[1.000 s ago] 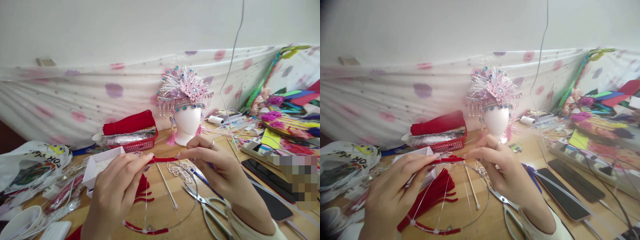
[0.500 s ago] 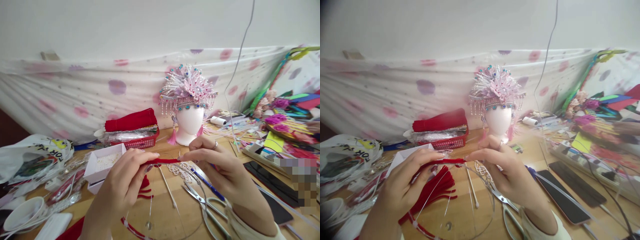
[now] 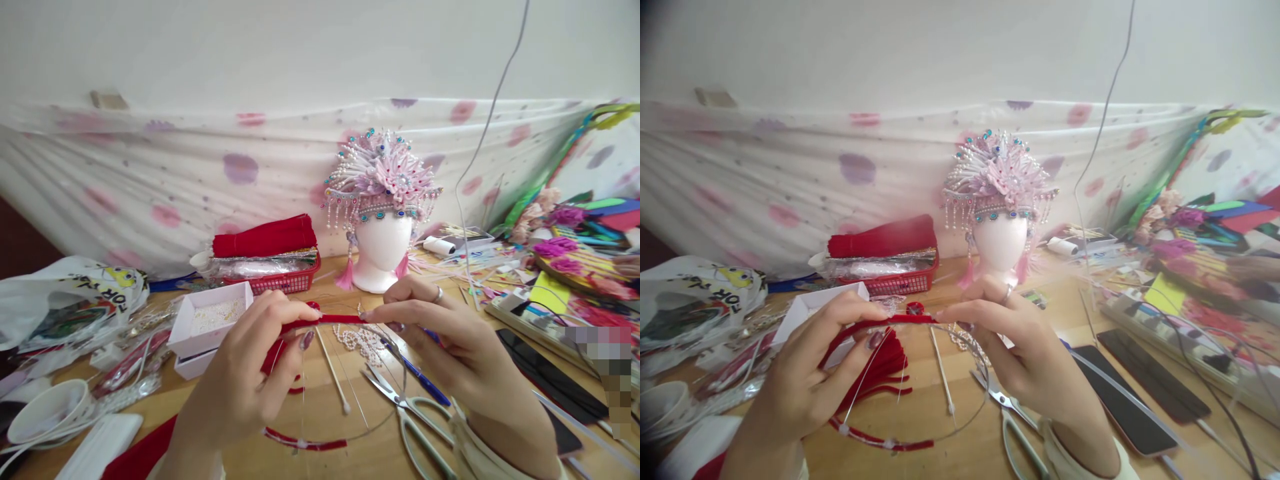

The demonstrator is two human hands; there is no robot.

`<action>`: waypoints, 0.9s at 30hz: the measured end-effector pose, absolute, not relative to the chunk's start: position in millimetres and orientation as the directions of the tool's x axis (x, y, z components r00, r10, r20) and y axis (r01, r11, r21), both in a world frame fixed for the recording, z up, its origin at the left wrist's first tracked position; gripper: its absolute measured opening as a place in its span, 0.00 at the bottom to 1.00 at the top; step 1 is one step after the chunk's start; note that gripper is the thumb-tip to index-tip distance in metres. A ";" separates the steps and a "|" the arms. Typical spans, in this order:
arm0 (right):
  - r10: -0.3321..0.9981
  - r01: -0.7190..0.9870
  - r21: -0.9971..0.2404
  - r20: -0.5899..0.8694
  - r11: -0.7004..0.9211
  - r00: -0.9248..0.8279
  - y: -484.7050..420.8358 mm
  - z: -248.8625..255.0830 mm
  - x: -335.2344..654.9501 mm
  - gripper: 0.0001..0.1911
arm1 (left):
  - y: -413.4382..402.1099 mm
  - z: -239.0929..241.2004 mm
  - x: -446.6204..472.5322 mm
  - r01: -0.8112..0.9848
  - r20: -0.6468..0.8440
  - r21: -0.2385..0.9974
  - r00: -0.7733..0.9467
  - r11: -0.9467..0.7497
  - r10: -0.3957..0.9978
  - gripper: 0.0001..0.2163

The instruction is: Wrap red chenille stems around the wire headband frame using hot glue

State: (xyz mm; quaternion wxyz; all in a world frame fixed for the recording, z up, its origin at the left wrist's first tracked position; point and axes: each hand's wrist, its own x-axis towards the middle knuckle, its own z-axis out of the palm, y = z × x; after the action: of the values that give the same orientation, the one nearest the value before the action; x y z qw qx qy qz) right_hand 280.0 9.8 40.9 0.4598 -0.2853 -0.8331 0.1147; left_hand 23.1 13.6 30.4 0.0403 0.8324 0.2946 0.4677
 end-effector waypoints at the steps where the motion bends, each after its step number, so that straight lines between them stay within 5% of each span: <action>1: 0.577 0.362 -0.454 0.702 0.814 -0.417 10.4 40.6 279.7 0.21 | 13.7 29.9 23.0 0.454 0.757 0.347 0.380 -0.821 0.531 0.14; 27: 0.555 0.329 -0.448 0.695 0.832 -0.457 13.3 38.8 277.4 0.22 | 16.3 31.4 22.4 0.456 0.758 0.319 0.403 -0.831 0.512 0.13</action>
State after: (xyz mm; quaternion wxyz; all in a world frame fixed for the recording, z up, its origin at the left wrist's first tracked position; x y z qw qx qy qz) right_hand 277.4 13.3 38.8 0.4508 -0.2617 -0.8441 0.1254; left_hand 22.4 16.3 31.4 0.0304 0.8370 0.2891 0.4635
